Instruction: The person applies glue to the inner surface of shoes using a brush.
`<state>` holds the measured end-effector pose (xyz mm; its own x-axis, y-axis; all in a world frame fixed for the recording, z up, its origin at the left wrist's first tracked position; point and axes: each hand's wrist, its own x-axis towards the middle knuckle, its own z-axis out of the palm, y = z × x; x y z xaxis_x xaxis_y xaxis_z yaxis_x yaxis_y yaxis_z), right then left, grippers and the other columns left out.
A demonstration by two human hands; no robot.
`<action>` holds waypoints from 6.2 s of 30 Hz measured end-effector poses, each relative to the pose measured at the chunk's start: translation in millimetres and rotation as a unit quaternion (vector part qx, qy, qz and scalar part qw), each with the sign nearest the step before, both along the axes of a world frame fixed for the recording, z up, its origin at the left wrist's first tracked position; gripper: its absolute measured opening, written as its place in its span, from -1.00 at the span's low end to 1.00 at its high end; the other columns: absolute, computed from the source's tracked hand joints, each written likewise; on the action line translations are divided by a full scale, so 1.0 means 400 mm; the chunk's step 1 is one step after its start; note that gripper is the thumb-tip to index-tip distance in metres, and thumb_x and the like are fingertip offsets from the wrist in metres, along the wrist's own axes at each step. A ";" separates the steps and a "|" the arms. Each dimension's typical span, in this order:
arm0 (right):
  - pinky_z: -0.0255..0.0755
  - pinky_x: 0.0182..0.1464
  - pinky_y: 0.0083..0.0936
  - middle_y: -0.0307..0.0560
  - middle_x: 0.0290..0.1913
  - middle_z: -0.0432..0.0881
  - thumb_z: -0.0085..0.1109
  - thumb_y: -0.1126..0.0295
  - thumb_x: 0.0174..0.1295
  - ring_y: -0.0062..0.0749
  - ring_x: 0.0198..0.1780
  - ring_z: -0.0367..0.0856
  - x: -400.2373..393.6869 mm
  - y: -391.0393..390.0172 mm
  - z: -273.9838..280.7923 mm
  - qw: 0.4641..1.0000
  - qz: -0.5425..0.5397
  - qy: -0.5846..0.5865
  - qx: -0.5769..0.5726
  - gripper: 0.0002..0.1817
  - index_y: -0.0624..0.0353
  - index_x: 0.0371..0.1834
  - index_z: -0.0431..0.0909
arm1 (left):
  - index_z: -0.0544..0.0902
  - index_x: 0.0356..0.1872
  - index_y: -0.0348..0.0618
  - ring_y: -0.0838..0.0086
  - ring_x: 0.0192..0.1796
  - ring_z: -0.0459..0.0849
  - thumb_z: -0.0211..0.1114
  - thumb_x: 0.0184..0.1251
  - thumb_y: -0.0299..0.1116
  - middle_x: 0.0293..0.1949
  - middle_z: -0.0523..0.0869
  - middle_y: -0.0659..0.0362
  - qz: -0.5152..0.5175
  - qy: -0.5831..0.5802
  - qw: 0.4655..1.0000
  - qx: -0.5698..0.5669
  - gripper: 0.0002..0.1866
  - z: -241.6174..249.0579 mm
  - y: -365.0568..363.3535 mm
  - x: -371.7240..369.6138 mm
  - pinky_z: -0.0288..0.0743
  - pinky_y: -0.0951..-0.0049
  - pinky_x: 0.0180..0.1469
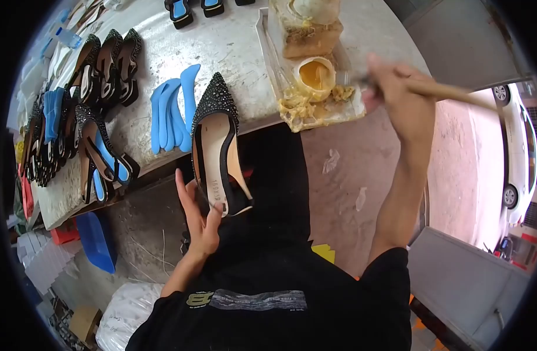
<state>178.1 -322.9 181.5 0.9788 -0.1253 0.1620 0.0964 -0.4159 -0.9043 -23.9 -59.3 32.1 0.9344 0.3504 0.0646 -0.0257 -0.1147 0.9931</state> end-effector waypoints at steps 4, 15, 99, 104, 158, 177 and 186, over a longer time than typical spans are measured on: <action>0.39 -0.52 -0.70 -0.07 -0.52 0.65 0.22 0.27 0.39 -0.57 -0.62 0.48 0.020 -0.015 -0.049 0.991 -0.001 0.097 0.090 -0.70 0.36 -0.27 0.69 | -0.06 0.60 -0.22 0.10 0.27 0.52 0.29 0.37 -0.24 0.37 0.35 -0.21 -0.168 0.159 0.957 -0.174 -0.08 -0.003 0.081 0.076 0.42 0.22 0.26; 0.07 -0.74 -0.82 0.09 -0.25 0.66 -0.13 0.28 0.57 -0.71 -0.81 0.19 -0.105 0.100 -0.041 0.919 0.197 -0.207 0.272 -0.63 0.38 -0.12 0.58 | -0.33 0.63 -0.08 0.10 0.16 0.65 0.12 0.50 -0.11 0.50 0.23 -0.14 -0.257 0.061 0.867 -0.422 -0.06 -0.008 0.079 0.078 0.55 0.23 0.15; 0.48 -0.38 -0.64 -0.08 -0.22 0.73 0.41 0.65 0.00 -0.42 -0.39 0.59 -0.143 0.357 -0.303 0.850 0.258 -0.396 -0.232 -0.86 0.33 -0.35 0.68 | -0.17 0.62 -0.26 0.11 0.56 0.21 -0.26 0.43 -0.11 0.58 0.13 -0.10 -0.184 0.016 0.978 -0.101 -0.20 -0.041 0.071 0.062 0.18 0.12 0.52; 0.52 -0.40 -0.63 -0.07 -0.29 0.75 0.33 0.62 0.15 -0.41 -0.46 0.65 -0.232 0.362 -0.288 0.934 0.163 -0.271 -0.166 -0.96 0.34 -0.34 0.67 | -0.16 0.57 -0.49 0.01 -0.01 0.71 -0.14 0.25 -0.30 0.41 0.38 -0.35 -0.136 -0.100 0.985 -0.020 -0.13 -0.094 0.072 0.076 0.61 0.33 -0.17; 0.59 -0.26 -0.39 -0.05 -0.31 0.74 0.25 0.57 0.04 -0.27 -0.47 0.66 0.152 0.580 -0.130 0.930 0.265 0.109 -0.228 -0.74 0.31 -0.16 0.73 | 0.62 -0.18 -0.39 0.18 -0.33 0.57 -0.31 0.51 0.15 -0.35 0.63 -0.11 0.093 -0.203 0.918 -0.327 -0.26 0.148 0.290 -0.035 0.53 0.27 -0.37; 0.52 -0.18 -0.71 0.22 0.17 0.57 0.07 0.71 0.33 -0.33 -0.15 0.65 -0.076 0.245 0.053 0.856 0.424 -0.280 -0.095 -0.77 0.37 -0.05 0.68 | 0.33 0.36 -0.30 0.52 -0.12 0.62 -0.09 0.67 -0.17 -0.07 0.59 0.17 -0.141 0.090 0.927 -0.335 -0.54 -0.004 0.113 0.093 0.51 0.58 -0.07; 0.24 -0.53 -0.75 -0.26 -0.56 0.62 0.41 0.54 0.09 -0.68 -0.61 0.38 -0.156 0.407 -0.232 0.930 0.328 0.136 -0.095 -0.86 0.30 -0.27 0.78 | 0.49 0.24 -0.31 0.47 -0.09 0.63 0.06 0.58 -0.22 -0.07 0.66 0.12 -0.191 0.202 0.869 -0.409 -0.59 -0.074 0.177 0.044 0.48 0.51 -0.01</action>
